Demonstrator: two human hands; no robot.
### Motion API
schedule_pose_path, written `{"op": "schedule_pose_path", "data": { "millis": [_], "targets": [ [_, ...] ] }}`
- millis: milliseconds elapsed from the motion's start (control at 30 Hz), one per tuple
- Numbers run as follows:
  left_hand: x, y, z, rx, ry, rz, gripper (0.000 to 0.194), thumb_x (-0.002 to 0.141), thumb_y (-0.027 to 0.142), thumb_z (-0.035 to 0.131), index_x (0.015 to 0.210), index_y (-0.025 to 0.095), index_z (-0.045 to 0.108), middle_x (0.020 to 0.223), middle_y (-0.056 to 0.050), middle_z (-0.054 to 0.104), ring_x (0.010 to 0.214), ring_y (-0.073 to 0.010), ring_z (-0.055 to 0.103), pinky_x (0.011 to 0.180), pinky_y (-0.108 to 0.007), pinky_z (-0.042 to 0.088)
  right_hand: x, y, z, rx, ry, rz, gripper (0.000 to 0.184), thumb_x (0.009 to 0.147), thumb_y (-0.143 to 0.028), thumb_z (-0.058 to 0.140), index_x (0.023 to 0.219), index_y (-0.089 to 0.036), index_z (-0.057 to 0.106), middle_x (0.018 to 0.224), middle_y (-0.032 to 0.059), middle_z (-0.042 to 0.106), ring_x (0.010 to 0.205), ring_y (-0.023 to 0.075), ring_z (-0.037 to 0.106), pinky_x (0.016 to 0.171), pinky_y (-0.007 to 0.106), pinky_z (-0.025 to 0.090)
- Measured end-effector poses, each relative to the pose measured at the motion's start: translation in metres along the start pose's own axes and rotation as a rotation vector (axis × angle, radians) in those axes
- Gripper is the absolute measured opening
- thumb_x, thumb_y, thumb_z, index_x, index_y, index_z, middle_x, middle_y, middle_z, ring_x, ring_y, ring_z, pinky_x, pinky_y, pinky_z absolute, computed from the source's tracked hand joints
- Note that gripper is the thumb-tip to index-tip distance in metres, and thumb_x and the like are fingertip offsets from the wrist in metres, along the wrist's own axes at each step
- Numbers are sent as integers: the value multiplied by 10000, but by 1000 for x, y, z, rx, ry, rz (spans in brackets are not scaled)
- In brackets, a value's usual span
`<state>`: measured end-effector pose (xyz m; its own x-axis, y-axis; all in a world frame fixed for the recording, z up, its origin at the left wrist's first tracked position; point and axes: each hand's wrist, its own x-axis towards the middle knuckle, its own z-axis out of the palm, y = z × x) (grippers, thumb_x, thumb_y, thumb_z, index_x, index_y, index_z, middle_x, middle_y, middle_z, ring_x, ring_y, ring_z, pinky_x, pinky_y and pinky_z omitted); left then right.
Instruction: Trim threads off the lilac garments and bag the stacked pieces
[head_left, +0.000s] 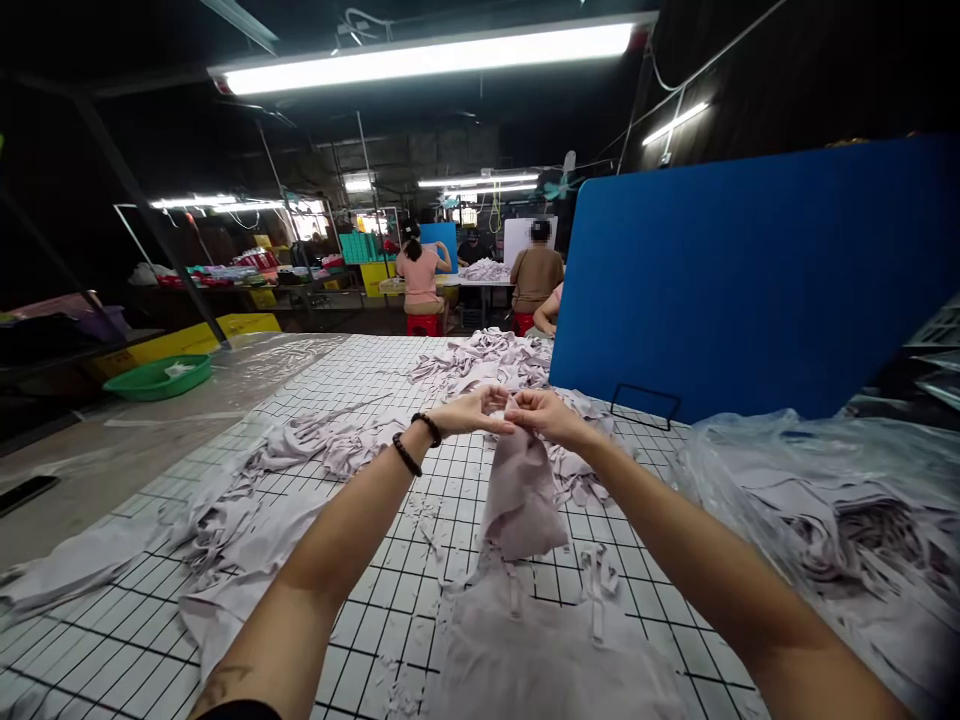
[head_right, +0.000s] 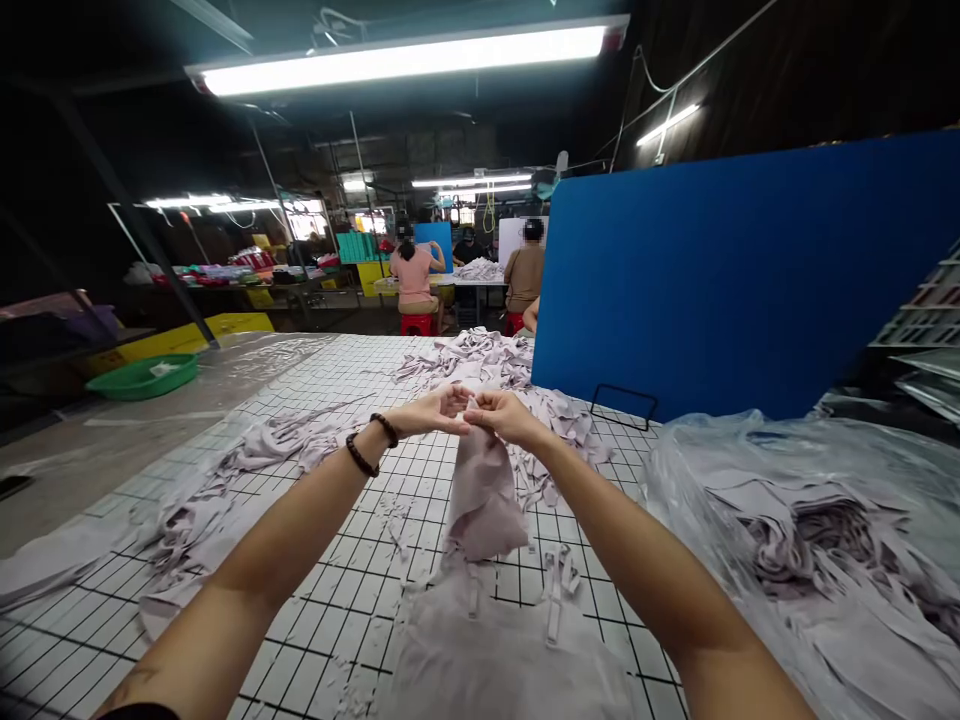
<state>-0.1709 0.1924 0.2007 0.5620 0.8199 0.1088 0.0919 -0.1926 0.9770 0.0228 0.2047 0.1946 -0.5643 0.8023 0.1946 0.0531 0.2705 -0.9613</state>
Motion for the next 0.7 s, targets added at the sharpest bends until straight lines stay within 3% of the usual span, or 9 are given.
{"op": "schedule_pose_path", "data": {
  "millis": [100, 200, 267, 400, 533, 700],
  "targets": [
    [2, -11, 9, -35, -63, -73, 473, 591, 297, 818, 952, 142, 555, 860, -28, 604, 806, -138, 590, 724, -277, 448, 0, -2, 0, -36, -59, -1, 370, 607, -461, 756, 683, -146, 579, 560, -31, 529, 476, 73, 422, 433, 211, 291],
    [4, -20, 14, -18, 58, -58, 385, 619, 391, 787, 780, 124, 562, 744, 1, 578, 716, -119, 560, 671, -254, 429, 0, -1, -6, -21, 1, 9, 370, 625, -466, 747, 725, -147, 591, 570, -25, 546, 476, 74, 441, 430, 205, 298],
    [4, -23, 13, -23, 132, -11, 386, 647, 429, 761, 787, 124, 571, 757, -2, 583, 711, -114, 548, 664, -244, 418, -4, 5, -11, 21, 22, 46, 381, 635, -457, 752, 801, -151, 596, 629, -10, 587, 520, 85, 492, 454, 202, 334],
    [1, -22, 10, -37, 169, 53, 379, 687, 447, 730, 818, 126, 577, 804, -11, 587, 738, -114, 542, 688, -237, 413, -16, 24, -13, 125, -36, 155, 396, 576, -382, 814, 825, -146, 614, 725, 12, 624, 629, 111, 556, 547, 222, 421],
    [-5, -18, 7, -24, 216, 89, 366, 699, 446, 717, 842, 142, 572, 846, -17, 590, 798, -129, 549, 745, -248, 420, -21, 37, -8, 258, 61, 240, 294, 626, -364, 780, 772, -138, 661, 715, 30, 632, 626, 125, 558, 582, 257, 454],
    [-13, -15, 7, 6, 301, 139, 351, 721, 434, 694, 886, 159, 553, 897, -23, 590, 843, -139, 547, 760, -250, 429, -20, 41, -5, 603, 165, 432, 93, 653, -233, 667, 696, -167, 620, 676, 37, 622, 641, 160, 552, 638, 320, 479]
  ]
}}
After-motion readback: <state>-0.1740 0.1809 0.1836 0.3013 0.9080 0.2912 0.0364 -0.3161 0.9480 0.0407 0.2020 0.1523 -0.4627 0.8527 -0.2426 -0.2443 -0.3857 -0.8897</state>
